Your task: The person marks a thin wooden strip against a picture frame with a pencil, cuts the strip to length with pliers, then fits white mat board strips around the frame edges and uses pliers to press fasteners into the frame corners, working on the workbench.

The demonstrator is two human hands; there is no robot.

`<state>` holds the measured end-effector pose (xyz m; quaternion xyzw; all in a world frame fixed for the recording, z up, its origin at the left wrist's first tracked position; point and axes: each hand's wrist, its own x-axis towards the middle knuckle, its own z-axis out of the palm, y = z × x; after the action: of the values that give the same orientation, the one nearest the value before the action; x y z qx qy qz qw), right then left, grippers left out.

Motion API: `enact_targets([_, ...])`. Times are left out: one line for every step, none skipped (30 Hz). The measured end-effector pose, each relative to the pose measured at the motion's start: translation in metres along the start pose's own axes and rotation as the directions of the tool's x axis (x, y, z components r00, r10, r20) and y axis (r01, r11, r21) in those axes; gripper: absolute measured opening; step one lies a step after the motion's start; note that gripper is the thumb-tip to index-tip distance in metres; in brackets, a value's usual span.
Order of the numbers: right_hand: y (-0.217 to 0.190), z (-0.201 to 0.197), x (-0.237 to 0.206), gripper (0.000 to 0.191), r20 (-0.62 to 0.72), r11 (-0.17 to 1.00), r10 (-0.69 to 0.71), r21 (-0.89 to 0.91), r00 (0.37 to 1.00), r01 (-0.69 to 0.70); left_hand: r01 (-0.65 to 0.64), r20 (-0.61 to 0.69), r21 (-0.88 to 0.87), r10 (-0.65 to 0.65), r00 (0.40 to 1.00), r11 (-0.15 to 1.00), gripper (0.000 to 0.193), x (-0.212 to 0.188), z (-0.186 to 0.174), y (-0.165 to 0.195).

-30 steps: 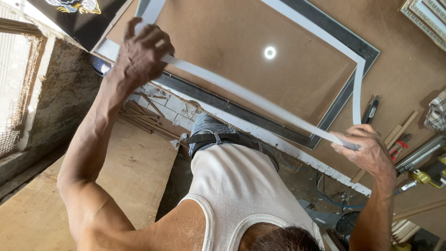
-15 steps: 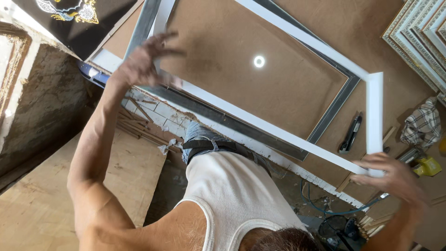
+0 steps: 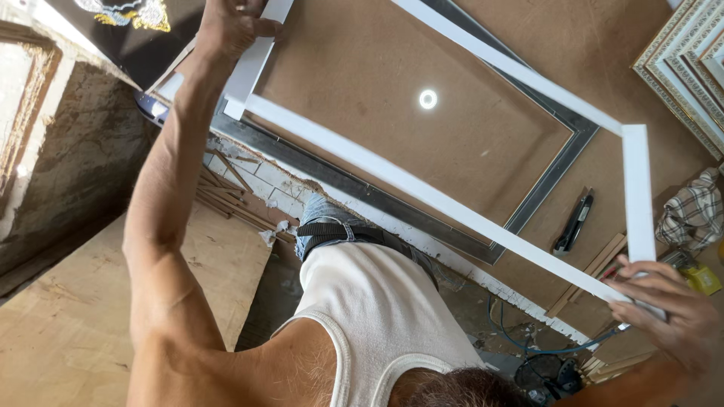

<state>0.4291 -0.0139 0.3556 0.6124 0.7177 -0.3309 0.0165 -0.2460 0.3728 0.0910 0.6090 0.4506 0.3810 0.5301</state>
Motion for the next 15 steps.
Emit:
enact_targets([0.004,-0.003,-0.012,0.025,0.021,0.997,-0.005,-0.074,1.0,0.006,-0.007,-0.024,0.041,0.008,1.0,0.999,0.056,0.003,0.003,-0.007])
enact_targets([0.01,-0.005,-0.022,0.032,0.009,0.999,-0.017,-0.051,1.0,0.018,-0.007,-0.05,0.083,0.011,0.999,0.996,0.052,0.004,0.005,-0.012])
enact_targets([0.018,-0.007,-0.032,0.04,0.001,0.999,-0.034,-0.025,0.999,0.034,0.047,-0.017,0.121,-0.045,0.999,0.992,0.042,0.007,0.006,-0.016])
enact_targets([0.028,-0.008,-0.042,0.048,-0.009,0.999,-0.051,-0.002,0.999,0.051,0.095,0.013,0.159,-0.099,0.995,0.983,0.032,0.01,0.006,-0.019])
enact_targets([0.039,-0.008,-0.051,0.049,0.017,0.998,-0.036,-0.042,0.999,0.036,0.137,0.043,0.197,-0.148,0.988,0.971,0.025,0.015,0.008,-0.019])
enact_targets([0.05,-0.006,-0.06,0.049,0.041,0.996,-0.018,-0.083,0.999,0.021,0.226,0.028,-0.059,-0.225,0.974,0.972,0.025,0.018,0.01,-0.017])
enact_targets([0.062,-0.004,-0.065,0.05,0.063,0.992,0.0,-0.126,0.998,0.008,0.295,0.031,-0.311,-0.301,0.953,0.903,0.025,0.023,0.012,-0.015])
enact_targets([0.074,-0.001,-0.069,0.049,0.067,0.996,0.035,-0.09,0.997,-0.029,0.339,0.052,-0.541,-0.371,0.927,0.77,0.026,0.028,0.014,-0.013])
enact_targets([0.086,0.001,-0.069,0.049,0.072,0.996,0.069,-0.053,0.995,-0.065,0.343,0.059,-0.538,-0.371,0.927,0.77,0.027,0.031,0.015,-0.01])
enact_targets([0.095,0.003,-0.068,0.049,0.083,0.995,0.103,-0.013,0.991,-0.102,0.35,0.066,-0.534,-0.375,0.925,0.77,0.029,0.034,0.016,-0.007])
enact_targets([0.102,0.004,-0.064,0.05,0.119,0.999,0.025,0.024,0.993,-0.028,0.364,0.074,-0.532,-0.387,0.919,0.765,0.031,0.034,0.017,-0.004])
enact_targets([0.106,0.004,-0.054,0.052,0.151,0.997,-0.051,0.063,0.987,0.042,0.361,0.07,-0.459,-0.372,0.925,0.812,0.03,0.031,0.019,-0.002])
enact_targets([0.104,0.003,-0.046,0.053,0.173,0.988,-0.13,0.102,0.976,0.114,0.348,0.066,-0.381,-0.351,0.934,0.856,0.03,0.029,0.017,0.0])
enact_targets([0.095,-0.001,-0.041,0.047,0.165,0.98,-0.195,-0.01,0.967,0.199,0.329,0.056,-0.301,-0.328,0.943,0.895,0.03,0.025,0.014,0.001])
enact_targets([0.08,-0.005,-0.036,0.042,0.17,0.951,-0.263,-0.118,0.95,0.284,0.255,0.137,-0.409,-0.217,0.966,0.876,0.028,0.021,0.011,0.001])
